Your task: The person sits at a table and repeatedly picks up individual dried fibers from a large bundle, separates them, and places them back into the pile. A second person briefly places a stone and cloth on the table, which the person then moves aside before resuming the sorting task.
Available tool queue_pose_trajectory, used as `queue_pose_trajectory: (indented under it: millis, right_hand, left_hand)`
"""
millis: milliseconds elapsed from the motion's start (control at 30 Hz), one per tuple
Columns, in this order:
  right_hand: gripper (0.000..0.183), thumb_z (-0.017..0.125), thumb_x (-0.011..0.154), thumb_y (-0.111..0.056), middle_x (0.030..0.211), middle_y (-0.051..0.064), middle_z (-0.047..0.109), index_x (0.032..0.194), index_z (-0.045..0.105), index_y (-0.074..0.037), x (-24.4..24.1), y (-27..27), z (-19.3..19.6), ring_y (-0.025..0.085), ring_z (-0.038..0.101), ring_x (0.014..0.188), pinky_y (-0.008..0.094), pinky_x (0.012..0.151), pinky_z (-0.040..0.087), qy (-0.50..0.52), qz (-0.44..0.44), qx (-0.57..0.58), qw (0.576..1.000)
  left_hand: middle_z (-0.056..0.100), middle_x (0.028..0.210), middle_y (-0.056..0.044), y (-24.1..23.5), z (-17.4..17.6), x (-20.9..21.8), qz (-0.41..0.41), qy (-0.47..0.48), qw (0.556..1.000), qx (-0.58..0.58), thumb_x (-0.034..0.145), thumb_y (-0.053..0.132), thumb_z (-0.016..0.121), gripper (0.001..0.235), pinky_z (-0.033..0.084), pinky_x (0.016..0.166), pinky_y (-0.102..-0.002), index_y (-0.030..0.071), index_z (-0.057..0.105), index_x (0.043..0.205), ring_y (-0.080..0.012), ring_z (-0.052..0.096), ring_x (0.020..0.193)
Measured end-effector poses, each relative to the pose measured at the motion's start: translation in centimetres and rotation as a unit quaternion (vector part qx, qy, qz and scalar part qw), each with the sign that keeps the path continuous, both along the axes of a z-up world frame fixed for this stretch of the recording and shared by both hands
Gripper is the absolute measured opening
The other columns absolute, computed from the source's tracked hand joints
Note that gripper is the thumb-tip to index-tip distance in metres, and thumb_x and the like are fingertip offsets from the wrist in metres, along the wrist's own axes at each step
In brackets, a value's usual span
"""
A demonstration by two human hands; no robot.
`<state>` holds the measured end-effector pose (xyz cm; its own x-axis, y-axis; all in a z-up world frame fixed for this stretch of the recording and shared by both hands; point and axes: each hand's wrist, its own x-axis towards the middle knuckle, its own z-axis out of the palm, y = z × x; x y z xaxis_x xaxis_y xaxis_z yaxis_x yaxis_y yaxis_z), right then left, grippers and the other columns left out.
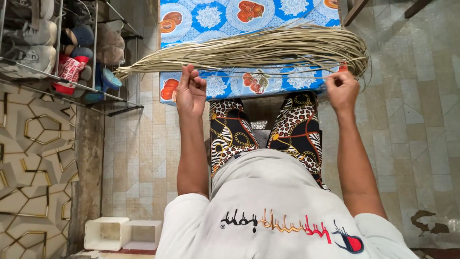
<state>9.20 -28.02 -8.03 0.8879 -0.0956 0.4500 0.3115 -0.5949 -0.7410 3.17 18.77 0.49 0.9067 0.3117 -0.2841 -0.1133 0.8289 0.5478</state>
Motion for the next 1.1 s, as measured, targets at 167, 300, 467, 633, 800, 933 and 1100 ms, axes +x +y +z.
queue_pose_trajectory:
  millis: [167,300,467,633,800,933,1100]
  right_hand:
    - [0.026,0.074,0.096,0.005,0.134,0.023,0.06,0.121,0.072,-0.003,-4.9,5.0,9.4,0.042,0.053,0.13,0.053,0.114,0.032,-0.1,-0.014,-0.019,0.995]
    - [0.057,0.037,0.111,-0.053,0.11,0.005,0.074,0.122,0.075,-0.013,-11.2,13.5,9.7,0.014,0.066,0.104,0.03,0.094,0.047,0.206,0.232,0.257,0.915]
    - [0.072,0.033,0.104,-0.063,0.121,0.008,0.071,0.14,0.058,-0.006,-8.8,16.8,8.3,0.012,0.074,0.084,0.028,0.073,0.058,0.405,0.333,0.56,0.641]
    - [0.036,0.042,0.11,-0.041,0.094,0.009,0.079,0.108,0.067,-0.016,-4.1,13.9,6.7,0.023,0.08,0.078,0.035,0.035,0.051,0.4,0.342,0.621,0.58]
    - [0.035,0.048,0.106,-0.052,0.065,-0.011,0.02,0.089,0.065,-0.026,1.8,6.8,6.5,0.007,0.022,0.05,0.023,0.045,0.021,0.343,0.245,0.664,0.617]
    - [0.042,0.04,0.109,-0.042,0.065,-0.003,0.044,0.094,0.062,-0.01,3.8,5.7,10.3,0.008,0.033,0.049,0.024,0.041,0.024,0.26,-0.017,0.671,0.694]
    - [0.037,0.049,0.102,-0.047,0.062,-0.005,0.038,0.096,0.065,-0.014,7.3,3.2,5.4,0.006,0.021,0.045,0.026,0.042,0.014,0.252,-0.029,0.642,0.724]
  left_hand:
    - [0.077,0.083,-0.007,-5.4,2.6,-1.3,-0.023,-0.044,0.998,0.035,0.105,0.033,0.063,0.027,0.062,0.061,-0.023,0.012,0.07,0.12,-0.0123,0.072,0.066]
    - [0.077,0.092,-0.007,-11.8,2.4,-1.8,-0.144,-0.052,0.982,0.108,0.106,0.031,0.059,0.023,0.062,0.054,-0.024,0.017,0.069,0.12,-0.0124,0.074,0.068]
    - [0.069,0.07,-0.015,-16.7,0.4,-4.2,-0.272,-0.014,0.958,0.084,0.098,0.015,0.068,0.02,0.057,0.04,-0.027,0.0,0.073,0.11,-0.0167,0.065,0.046]
    - [0.073,0.077,-0.021,-16.7,-0.6,-7.2,-0.31,-0.008,0.944,0.11,0.092,0.002,0.073,0.022,0.058,0.038,-0.029,-0.007,0.071,0.112,-0.0195,0.068,0.048]
    - [0.069,0.065,-0.021,-14.5,-1.8,-9.6,-0.343,0.002,0.924,0.171,0.092,0.006,0.075,0.017,0.05,0.029,-0.029,-0.004,0.073,0.105,-0.0207,0.063,0.038]
    - [0.069,0.063,-0.007,-11.2,0.6,-11.1,-0.448,-0.012,0.862,0.239,0.095,0.014,0.075,0.013,0.047,0.039,-0.02,0.001,0.074,0.096,-0.0101,0.058,0.042]
    - [0.068,0.067,-0.007,-7.9,-1.0,-12.6,-0.461,0.007,0.854,0.24,0.097,0.012,0.072,0.011,0.039,0.04,-0.019,0.001,0.073,0.093,-0.0104,0.059,0.045]
